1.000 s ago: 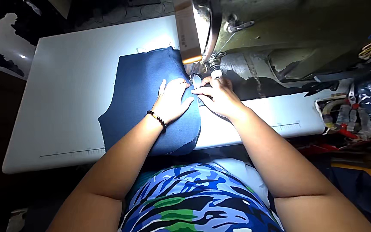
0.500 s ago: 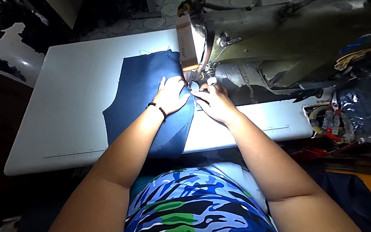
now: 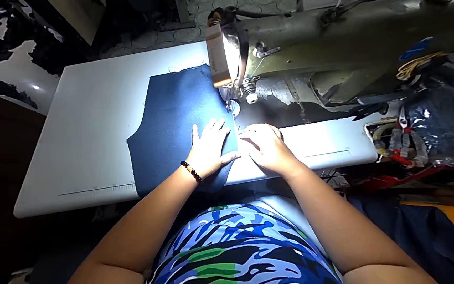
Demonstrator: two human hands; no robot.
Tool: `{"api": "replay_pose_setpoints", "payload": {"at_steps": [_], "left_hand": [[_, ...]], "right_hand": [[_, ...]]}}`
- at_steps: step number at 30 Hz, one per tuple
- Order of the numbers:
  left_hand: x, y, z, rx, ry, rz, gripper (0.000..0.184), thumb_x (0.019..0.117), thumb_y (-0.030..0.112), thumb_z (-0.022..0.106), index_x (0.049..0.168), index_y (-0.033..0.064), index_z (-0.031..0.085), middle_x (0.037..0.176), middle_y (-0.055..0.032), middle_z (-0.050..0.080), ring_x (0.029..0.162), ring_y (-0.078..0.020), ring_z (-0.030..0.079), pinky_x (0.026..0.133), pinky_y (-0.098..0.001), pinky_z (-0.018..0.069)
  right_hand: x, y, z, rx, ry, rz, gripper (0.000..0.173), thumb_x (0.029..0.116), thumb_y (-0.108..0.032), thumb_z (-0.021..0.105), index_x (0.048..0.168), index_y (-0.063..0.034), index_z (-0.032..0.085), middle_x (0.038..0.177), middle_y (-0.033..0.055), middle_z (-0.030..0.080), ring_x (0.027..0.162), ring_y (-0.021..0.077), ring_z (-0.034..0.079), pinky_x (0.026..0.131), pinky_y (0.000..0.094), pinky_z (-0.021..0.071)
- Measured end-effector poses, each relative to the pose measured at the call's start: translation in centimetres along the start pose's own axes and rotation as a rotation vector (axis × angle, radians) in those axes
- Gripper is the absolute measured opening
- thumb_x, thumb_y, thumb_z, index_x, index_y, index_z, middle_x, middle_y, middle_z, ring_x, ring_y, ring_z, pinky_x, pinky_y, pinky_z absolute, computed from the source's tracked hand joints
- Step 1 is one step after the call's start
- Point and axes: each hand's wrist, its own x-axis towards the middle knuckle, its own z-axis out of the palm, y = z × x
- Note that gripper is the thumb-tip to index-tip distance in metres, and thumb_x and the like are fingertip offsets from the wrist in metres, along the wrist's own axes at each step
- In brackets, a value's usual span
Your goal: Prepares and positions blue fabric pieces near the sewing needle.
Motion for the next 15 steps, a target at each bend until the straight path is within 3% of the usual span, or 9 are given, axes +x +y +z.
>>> {"api": "replay_pose_setpoints", "payload": {"at_steps": [5, 9, 15], "left_hand": [[0.28, 0.34, -0.36, -0.011, 0.044, 0.007, 0.077, 0.0864, 0.064, 0.069, 0.143, 0.0126, 0.058, 0.161, -0.0093, 0.04, 0.153, -0.034, 0.029, 0.115, -0.0773, 0.013], [0.48, 1.0, -0.42, -0.013, 0.029, -0.006, 0.073, 0.0875, 0.061, 0.069, 0.14, 0.0118, 0.059, 0.164, -0.0035, 0.037, 0.155, -0.03, 0.026, 0.11, -0.0823, 0.0096], [0.77, 1.04, 0.0, -0.034, 0.037, -0.044, 0.074, 0.0847, 0.065, 0.07, 0.14, 0.0167, 0.059, 0.16, -0.0002, 0.041, 0.152, -0.0258, 0.033, 0.11, -0.0824, 0.0073]], "right_hand": [[-0.03, -0.6, -0.31, -0.076, -0.094, 0.045, 0.039, 0.0996, -0.027, 0.049, 0.132, -0.0166, 0.069, 0.133, 0.0083, 0.064, 0.134, 0.0296, 0.053, 0.117, 0.0597, 0.0305], [0.06, -0.42, -0.22, -0.055, -0.061, 0.022, 0.041, 0.0967, -0.026, 0.05, 0.132, -0.0192, 0.071, 0.131, 0.0089, 0.064, 0.131, 0.0311, 0.054, 0.113, 0.06, 0.0325], [0.13, -0.52, -0.14, -0.088, -0.085, 0.05, 0.038, 0.1009, -0.03, 0.046, 0.128, -0.0168, 0.068, 0.133, 0.0057, 0.064, 0.135, 0.0273, 0.052, 0.117, 0.0583, 0.03]]}}
